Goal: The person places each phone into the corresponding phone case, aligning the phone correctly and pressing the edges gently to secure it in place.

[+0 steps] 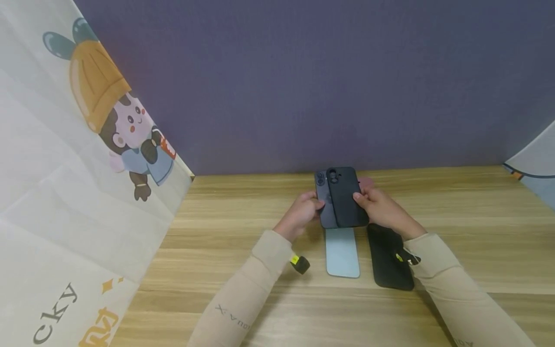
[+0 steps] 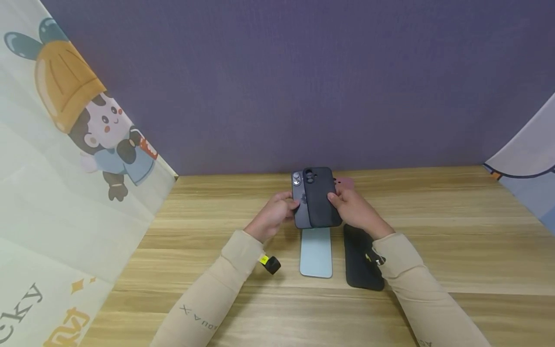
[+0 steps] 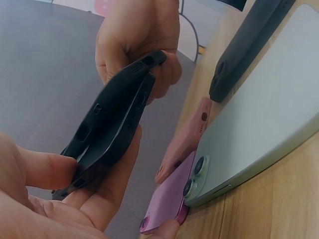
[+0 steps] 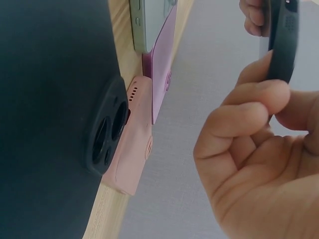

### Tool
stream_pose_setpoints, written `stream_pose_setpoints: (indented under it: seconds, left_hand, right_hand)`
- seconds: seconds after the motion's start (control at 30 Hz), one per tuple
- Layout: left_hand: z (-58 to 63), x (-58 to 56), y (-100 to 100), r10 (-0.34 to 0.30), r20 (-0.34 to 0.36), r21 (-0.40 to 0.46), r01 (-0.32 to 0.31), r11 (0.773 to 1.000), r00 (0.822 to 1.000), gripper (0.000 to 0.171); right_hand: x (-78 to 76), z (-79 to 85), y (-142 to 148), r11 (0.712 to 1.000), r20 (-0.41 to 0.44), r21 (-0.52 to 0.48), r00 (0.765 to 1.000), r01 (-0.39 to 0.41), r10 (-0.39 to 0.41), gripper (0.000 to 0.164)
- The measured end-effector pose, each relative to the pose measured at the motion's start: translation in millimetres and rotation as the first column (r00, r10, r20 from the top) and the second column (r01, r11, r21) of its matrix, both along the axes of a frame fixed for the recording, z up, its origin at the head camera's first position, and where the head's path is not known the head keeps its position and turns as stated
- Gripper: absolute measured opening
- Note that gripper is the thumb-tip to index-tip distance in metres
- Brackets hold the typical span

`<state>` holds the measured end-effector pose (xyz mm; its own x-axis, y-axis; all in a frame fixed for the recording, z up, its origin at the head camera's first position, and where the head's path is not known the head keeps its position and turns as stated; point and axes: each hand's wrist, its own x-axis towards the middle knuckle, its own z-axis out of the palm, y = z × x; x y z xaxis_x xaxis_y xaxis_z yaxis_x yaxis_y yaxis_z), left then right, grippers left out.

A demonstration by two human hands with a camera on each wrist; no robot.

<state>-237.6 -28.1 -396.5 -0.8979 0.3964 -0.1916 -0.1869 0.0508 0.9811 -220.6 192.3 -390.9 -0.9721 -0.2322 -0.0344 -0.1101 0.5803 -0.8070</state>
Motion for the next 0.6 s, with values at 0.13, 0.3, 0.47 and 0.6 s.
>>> stream_pose_setpoints:
  seconds: [0.13,0.3,0.47,0.6]
  left_hand:
    - [-1.8,-0.6,0.8,-0.002,0.003,0.003,0.002,1.000,1.000,0.025]
    - [-1.8,-0.7,1.1,-0.006,0.008,0.005,0.006,1.000,1.000,0.026]
    - [-1.0,-0.1,1.4,-0.007,0.002,0.001,0.007,1.000,1.000,0.027]
    - [-0.9,0.3,1.6,-0.004,-0.002,-0.001,0.004,1.000,1.000,0.026]
  right_hand:
    - [-1.2,-1.7,-0.6,1.000,0.003,0.009,1.000,-0.009,0.009,0.036]
    - [-1.8,-3.3,-0.6,1.000,-0.002,0.013,1.000,-0.025,0.025,0.038]
    - [-2.2,-4.2,-0.7,1.000,-0.002,0.015,1.000,-0.025,0.025,0.038]
    - [-2.4,-4.4,-1.0,1.000,0.000,0.022,1.000,-0.022,0.022,0.037]
